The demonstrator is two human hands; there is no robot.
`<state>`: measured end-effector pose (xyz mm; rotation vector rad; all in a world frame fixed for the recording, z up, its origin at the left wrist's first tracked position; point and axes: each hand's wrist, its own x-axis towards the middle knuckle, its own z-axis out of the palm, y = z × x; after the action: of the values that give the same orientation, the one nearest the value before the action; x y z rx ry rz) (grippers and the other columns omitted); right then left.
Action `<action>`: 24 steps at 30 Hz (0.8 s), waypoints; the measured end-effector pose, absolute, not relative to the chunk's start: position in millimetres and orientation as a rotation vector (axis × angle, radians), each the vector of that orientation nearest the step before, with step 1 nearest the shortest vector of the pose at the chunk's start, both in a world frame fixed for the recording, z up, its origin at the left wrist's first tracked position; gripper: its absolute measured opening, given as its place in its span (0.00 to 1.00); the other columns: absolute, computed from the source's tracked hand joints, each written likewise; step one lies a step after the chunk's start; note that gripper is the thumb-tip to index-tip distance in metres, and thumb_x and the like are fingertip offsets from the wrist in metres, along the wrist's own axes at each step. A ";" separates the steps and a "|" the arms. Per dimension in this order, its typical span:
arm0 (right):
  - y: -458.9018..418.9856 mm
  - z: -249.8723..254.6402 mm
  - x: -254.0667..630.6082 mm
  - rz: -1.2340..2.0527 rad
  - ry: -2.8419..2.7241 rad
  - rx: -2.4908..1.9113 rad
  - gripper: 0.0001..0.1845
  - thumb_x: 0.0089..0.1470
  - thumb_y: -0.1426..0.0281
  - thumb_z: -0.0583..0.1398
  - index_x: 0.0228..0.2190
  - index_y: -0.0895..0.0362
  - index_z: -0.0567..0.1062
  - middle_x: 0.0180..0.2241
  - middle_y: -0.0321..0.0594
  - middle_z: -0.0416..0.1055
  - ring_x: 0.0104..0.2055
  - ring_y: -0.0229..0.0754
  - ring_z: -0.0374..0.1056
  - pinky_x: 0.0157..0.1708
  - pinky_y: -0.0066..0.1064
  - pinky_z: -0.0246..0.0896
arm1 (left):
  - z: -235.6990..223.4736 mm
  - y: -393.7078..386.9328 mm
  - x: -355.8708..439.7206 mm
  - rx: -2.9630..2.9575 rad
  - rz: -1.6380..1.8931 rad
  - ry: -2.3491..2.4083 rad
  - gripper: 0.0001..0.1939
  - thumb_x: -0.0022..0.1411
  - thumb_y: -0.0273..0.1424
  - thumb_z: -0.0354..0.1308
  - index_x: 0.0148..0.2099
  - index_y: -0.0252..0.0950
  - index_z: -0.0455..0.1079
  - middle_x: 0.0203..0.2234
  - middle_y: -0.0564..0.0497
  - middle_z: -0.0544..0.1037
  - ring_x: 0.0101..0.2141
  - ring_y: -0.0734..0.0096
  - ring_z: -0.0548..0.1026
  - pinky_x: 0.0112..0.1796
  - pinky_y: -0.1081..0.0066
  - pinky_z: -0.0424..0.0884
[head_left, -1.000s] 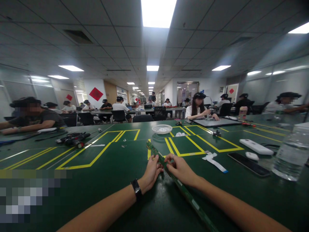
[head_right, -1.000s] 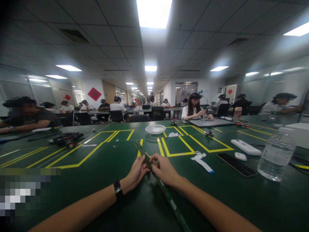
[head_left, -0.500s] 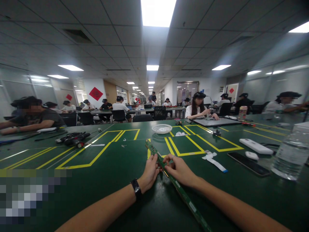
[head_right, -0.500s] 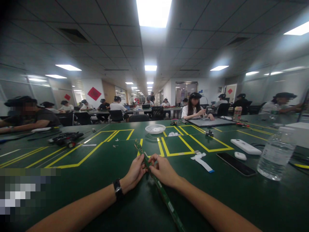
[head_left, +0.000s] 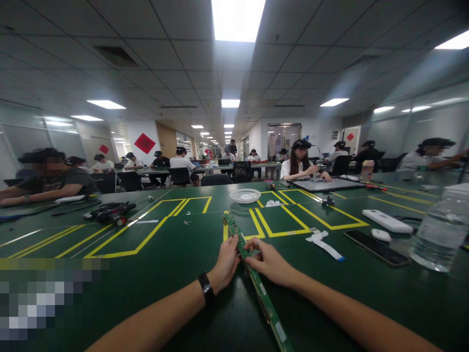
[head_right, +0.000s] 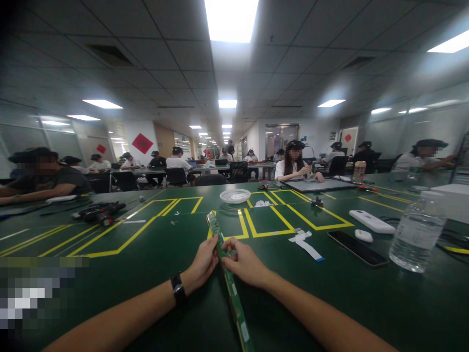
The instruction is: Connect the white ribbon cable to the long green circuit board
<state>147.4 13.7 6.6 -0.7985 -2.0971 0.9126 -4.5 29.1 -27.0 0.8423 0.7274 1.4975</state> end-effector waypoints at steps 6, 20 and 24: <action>39.5 19.8 171.9 0.518 -2.089 -0.935 0.16 0.57 0.67 0.54 0.47 0.58 0.64 0.43 0.44 0.67 0.39 0.38 0.67 0.40 0.33 0.63 | -21.9 22.6 -4.0 0.902 1.426 0.727 0.17 0.56 0.42 0.60 0.38 0.31 0.69 0.29 0.46 0.76 0.28 0.70 0.75 0.28 0.73 0.70; 120.3 1.0 304.7 -0.199 -2.024 -2.214 0.27 0.59 0.56 0.47 0.45 0.64 0.71 0.50 0.58 0.64 0.53 0.61 0.59 0.46 0.51 0.56 | -30.0 26.9 -2.9 1.052 1.381 0.789 0.19 0.54 0.45 0.61 0.33 0.31 0.69 0.23 0.51 0.72 0.19 0.80 0.68 0.19 0.79 0.59; 123.7 -0.9 305.6 -0.153 -2.092 -2.189 0.23 0.58 0.61 0.49 0.45 0.63 0.71 0.48 0.57 0.65 0.51 0.59 0.61 0.44 0.49 0.58 | -23.6 22.4 -1.1 1.072 1.387 0.821 0.18 0.55 0.44 0.60 0.32 0.31 0.68 0.21 0.52 0.71 0.18 0.80 0.66 0.19 0.79 0.59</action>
<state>305.6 123.7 -0.9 -2.1891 -2.0918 -0.1525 -1.1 22.4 -23.6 1.0724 0.8208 1.3867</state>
